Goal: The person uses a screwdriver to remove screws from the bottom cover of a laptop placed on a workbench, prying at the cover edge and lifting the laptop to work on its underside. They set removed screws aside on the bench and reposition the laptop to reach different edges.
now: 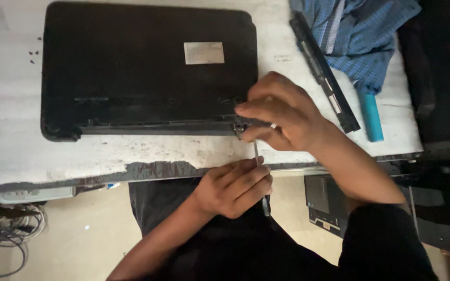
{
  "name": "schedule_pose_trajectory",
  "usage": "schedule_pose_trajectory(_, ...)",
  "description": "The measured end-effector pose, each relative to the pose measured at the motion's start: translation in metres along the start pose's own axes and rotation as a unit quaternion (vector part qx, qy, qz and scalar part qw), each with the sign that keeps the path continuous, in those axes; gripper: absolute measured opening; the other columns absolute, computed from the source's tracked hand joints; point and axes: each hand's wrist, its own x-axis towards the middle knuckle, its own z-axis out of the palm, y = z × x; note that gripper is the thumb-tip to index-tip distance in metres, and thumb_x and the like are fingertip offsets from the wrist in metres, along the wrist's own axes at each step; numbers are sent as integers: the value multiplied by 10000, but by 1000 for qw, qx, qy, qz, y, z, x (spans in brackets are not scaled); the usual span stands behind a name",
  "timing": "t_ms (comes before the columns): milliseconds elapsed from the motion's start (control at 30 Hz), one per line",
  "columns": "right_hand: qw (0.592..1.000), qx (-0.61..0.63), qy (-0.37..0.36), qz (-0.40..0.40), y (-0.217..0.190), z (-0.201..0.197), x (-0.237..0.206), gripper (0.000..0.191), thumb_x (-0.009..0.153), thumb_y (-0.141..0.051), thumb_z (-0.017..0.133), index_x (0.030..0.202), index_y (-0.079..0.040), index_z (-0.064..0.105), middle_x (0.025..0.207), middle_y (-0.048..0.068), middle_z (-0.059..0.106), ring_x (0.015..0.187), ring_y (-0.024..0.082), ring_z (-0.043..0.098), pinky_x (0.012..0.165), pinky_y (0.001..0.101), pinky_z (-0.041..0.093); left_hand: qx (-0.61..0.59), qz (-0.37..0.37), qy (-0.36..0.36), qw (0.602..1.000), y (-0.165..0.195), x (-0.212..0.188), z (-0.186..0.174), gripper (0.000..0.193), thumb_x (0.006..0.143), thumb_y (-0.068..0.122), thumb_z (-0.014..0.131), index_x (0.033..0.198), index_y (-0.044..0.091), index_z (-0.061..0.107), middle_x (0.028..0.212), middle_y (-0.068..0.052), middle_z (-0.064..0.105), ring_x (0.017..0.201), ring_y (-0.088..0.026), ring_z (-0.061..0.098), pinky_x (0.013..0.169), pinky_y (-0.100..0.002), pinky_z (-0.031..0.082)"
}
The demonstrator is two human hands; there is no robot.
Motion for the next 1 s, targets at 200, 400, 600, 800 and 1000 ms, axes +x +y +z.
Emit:
schedule_pose_trajectory(200, 992, -94, 65, -57, 1, -6, 3, 326, 893, -79, 887, 1168, -14, 724, 941, 138, 674, 779, 157, 741, 575, 217, 564, 41, -22, 5, 999, -2, -6, -5, 175, 1035, 232, 720, 1067, 60, 716, 1159, -69, 718, 1078, -257, 747, 883, -349, 646)
schedule_pose_trajectory(400, 984, 163, -36, 67, 12, -28, 7, 309, 924, 63, 686, 1218, -32, 687, 1061, 119, 749, 974, 227, 794, 770, 296, 656, 28, -57, 14, 998, -2, -2, -4, 195, 1033, 242, 721, 1057, 48, 713, 1147, -76, 733, 1090, -260, 764, 863, -322, 639)
schedule_pose_trajectory(600, 998, 43, -43, 16, 12, -30, 14, 434, 806, -36, 872, 1200, -22, 692, 1084, 166, 652, 905, 221, 690, 749, 303, 566, -38, -188, 7, 981, -6, 24, -10, 117, 921, 0, 687, 1033, 28, 672, 1116, -95, 734, 969, -258, 752, 820, -369, 633)
schedule_pose_trajectory(800, 997, 3, -21, 70, 7, -28, 11, 430, 957, 10, 815, 1349, -13, 641, 1073, 119, 682, 911, 168, 718, 752, 251, 569, -90, -224, -18, 970, -25, 44, -12, 203, 894, -61, 680, 1055, 62, 670, 1106, -61, 742, 966, -250, 753, 803, -357, 612)
schedule_pose_trajectory(1000, 992, 73, -29, 96, 8, -27, 7, 408, 1027, 17, 698, 1417, -7, 577, 1092, 122, 704, 982, 189, 729, 809, 283, 597, 6, -72, -18, 997, -12, 16, -10, 120, 1015, 138, 713, 1014, 58, 622, 1092, -86, 729, 1040, -283, 766, 840, -352, 640)
